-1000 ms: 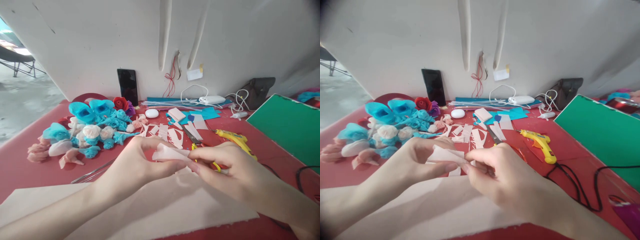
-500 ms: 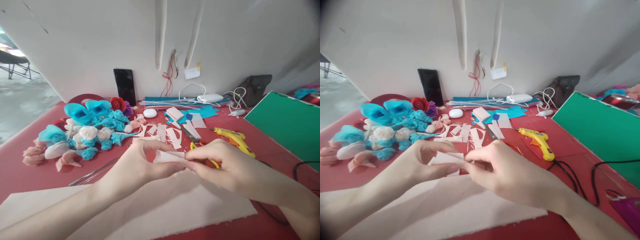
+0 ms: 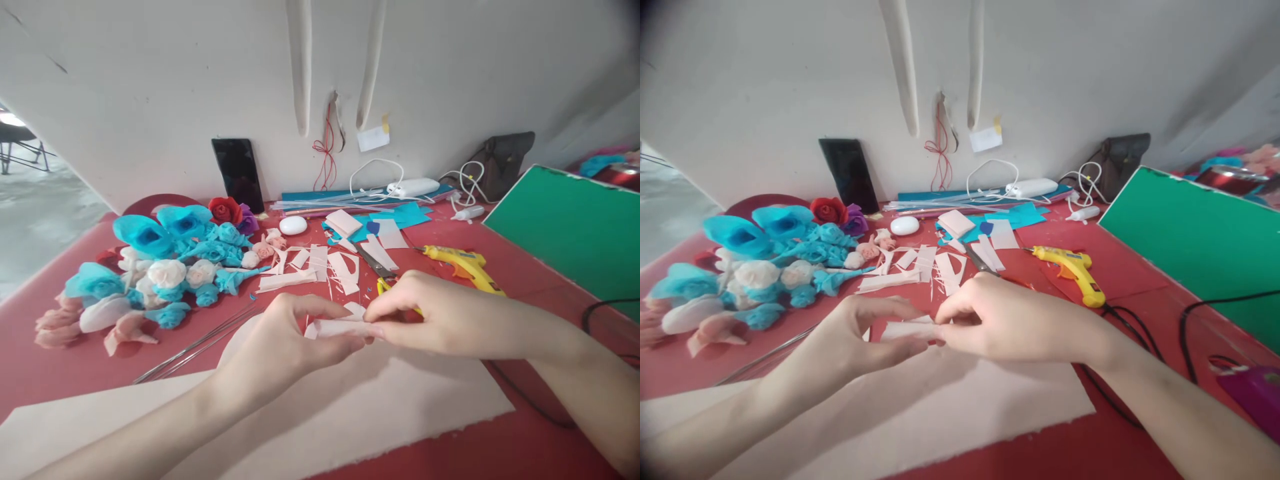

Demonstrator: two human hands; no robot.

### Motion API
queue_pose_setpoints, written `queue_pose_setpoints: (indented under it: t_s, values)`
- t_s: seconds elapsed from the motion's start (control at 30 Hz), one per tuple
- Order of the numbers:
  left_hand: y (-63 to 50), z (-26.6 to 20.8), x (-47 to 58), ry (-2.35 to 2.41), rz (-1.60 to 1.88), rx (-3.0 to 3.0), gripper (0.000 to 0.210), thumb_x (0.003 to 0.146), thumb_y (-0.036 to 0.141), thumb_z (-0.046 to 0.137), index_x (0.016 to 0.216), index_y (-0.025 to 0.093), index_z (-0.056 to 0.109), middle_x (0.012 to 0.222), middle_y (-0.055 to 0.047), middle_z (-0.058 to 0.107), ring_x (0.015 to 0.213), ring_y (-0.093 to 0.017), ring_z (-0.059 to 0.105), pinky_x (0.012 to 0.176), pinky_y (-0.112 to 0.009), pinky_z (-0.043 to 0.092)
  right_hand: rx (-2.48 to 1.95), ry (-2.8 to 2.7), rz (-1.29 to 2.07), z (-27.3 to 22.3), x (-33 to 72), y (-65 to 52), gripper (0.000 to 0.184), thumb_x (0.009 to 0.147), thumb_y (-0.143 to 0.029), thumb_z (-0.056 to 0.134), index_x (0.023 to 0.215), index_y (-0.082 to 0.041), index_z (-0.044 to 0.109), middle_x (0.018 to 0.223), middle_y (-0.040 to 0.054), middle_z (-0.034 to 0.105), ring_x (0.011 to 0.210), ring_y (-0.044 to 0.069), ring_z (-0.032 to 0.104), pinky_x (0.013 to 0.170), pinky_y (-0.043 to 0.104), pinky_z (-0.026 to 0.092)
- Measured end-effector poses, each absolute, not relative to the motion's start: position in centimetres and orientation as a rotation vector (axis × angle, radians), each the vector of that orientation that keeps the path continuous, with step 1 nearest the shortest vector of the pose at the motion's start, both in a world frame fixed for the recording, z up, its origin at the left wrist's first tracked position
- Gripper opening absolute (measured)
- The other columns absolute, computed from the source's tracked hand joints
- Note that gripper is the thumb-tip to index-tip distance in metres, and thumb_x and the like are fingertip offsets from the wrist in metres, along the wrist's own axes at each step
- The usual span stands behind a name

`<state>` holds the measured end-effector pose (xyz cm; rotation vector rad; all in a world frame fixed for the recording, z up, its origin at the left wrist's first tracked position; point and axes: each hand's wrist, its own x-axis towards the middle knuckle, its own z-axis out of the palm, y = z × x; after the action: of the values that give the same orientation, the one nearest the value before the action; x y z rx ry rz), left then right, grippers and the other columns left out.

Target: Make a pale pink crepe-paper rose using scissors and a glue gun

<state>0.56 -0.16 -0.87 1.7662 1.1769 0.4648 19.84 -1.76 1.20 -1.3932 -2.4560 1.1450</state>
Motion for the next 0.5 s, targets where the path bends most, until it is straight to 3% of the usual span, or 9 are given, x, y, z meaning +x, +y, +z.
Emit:
queue_pose_setpoints:
  t_s: [0.33,0.5]
  values:
    - [0.0,-2.0,0.9,1.119,0.395,1.641,0.02,0.072,0.036,0.059,0.081,0.021,0.069,0.081,0.0,0.069,0.081,-0.02,0.06,0.071,-0.026,0.043,-1.372,-2.417,1.188,0.2,20.3,-1.0,0.034,0.087,-0.039,0.037,0.064,-0.017,0.048,0.056,-0.0045,0.032,0.051,0.006,0.027,0.045,0.021,0.02]
    - [0.2,-2.2,0.6,1.074,0.439,1.58,0.021,0.075,0.035,0.057,0.082,0.02,0.069,0.077,-0.002,0.069,0.076,-0.019,0.06,0.067,-0.025,0.044,-1.368,-2.406,1.184,0.2,20.3,-0.7,0.034,0.087,-0.039,0.039,0.064,-0.016,0.047,0.057,-0.0043,0.032,0.051,0.006,0.028,0.045,0.021,0.021]
